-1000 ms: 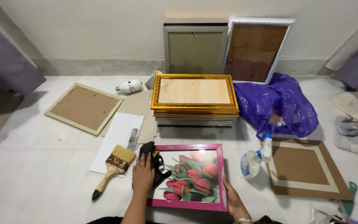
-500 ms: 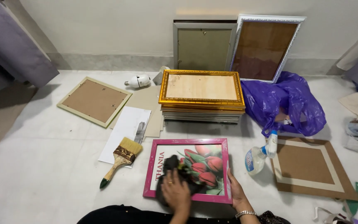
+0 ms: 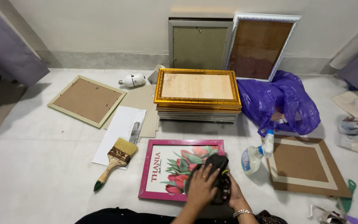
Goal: Cleaning and dusting picture frames using a cloth and a brush
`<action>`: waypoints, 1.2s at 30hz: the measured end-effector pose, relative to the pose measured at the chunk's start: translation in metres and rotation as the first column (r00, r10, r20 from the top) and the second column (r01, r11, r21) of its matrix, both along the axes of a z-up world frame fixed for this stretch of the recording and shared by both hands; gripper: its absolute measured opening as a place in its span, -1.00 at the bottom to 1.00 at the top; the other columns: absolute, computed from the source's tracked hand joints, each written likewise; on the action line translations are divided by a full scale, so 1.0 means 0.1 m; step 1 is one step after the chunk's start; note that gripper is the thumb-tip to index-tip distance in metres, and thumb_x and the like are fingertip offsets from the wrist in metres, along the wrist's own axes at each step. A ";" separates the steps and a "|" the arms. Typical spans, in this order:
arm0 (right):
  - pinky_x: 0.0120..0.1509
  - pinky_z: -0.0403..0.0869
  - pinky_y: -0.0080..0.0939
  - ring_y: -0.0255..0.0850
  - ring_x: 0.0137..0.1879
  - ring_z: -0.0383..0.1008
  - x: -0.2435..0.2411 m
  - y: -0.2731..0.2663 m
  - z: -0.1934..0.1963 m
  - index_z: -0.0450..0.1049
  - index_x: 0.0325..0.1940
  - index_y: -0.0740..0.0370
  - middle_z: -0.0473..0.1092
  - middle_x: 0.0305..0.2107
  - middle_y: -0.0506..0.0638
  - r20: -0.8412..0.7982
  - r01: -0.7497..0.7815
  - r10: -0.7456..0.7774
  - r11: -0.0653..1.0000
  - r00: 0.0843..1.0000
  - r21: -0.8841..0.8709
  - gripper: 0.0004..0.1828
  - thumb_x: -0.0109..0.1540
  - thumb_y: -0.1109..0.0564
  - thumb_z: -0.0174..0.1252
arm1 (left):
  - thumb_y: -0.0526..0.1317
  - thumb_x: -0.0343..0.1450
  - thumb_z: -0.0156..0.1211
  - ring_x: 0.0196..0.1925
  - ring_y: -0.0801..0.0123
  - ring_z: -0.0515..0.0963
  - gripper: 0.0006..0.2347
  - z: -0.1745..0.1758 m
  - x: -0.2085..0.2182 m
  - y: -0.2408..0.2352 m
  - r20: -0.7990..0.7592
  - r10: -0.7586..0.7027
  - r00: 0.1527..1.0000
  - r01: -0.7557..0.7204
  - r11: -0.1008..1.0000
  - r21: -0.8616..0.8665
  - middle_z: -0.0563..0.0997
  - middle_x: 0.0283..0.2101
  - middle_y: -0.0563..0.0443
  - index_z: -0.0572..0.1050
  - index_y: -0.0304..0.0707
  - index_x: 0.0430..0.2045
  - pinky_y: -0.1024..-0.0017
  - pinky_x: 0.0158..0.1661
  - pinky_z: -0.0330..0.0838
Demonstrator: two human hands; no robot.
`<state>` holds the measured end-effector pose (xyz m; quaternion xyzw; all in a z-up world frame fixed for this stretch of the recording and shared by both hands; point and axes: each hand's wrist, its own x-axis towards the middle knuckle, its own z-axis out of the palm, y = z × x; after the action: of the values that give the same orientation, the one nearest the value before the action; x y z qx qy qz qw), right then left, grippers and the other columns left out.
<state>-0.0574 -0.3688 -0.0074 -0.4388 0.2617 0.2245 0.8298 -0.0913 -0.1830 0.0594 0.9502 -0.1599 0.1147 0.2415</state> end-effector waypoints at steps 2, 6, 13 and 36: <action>-0.58 0.24 -0.28 -0.33 -0.58 0.29 -0.05 0.15 0.49 0.49 -0.04 0.04 0.43 -0.49 -0.07 0.041 -0.054 0.051 0.996 0.998 0.066 -0.52 0.39 -0.33 -0.12 | -0.17 0.22 0.20 0.34 -0.03 0.29 -0.37 0.12 0.09 0.42 0.016 0.084 0.996 -0.082 0.991 -0.105 0.32 0.39 -0.05 0.35 0.09 0.30 0.06 0.26 0.15; -0.11 0.36 -0.11 -0.07 -0.09 0.40 -0.06 0.28 0.88 0.39 0.34 0.23 0.45 0.05 0.31 -0.017 -0.028 0.027 0.998 1.000 -0.062 -0.34 0.37 -0.26 -0.15 | -0.16 0.24 0.20 0.18 0.06 0.48 -0.39 -0.17 0.16 1.47 0.020 0.511 0.859 -0.511 0.857 0.069 0.42 0.29 -0.07 0.34 0.12 0.29 0.19 0.05 0.47; 0.21 0.36 -0.01 0.00 0.20 0.39 -0.08 0.49 1.39 0.31 0.45 0.21 0.37 0.29 0.21 -0.008 -0.046 0.045 0.997 0.999 -0.066 -0.29 0.36 -0.24 -0.22 | 0.13 0.41 -0.04 0.52 0.10 0.11 -0.34 -0.41 0.17 1.41 -0.041 0.730 0.682 -0.659 0.638 0.399 0.06 0.54 0.02 0.03 0.11 0.46 0.05 0.38 0.04; -0.03 0.49 -0.12 -0.05 -0.03 0.50 -0.03 0.37 1.06 0.35 0.42 0.21 0.49 0.10 0.25 0.020 -0.091 0.091 0.996 0.996 0.002 -0.34 0.29 -0.13 0.00 | 0.06 0.36 0.10 0.26 0.07 0.38 -0.44 -0.41 0.26 1.57 0.200 0.754 0.625 -0.776 0.575 0.258 0.30 0.42 0.05 0.35 0.00 0.30 0.10 0.22 0.21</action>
<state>-0.0605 -0.3314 0.0990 -0.4514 0.2329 0.2579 0.8219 -0.0655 -0.0257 0.0187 0.9469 0.2414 0.2124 0.0053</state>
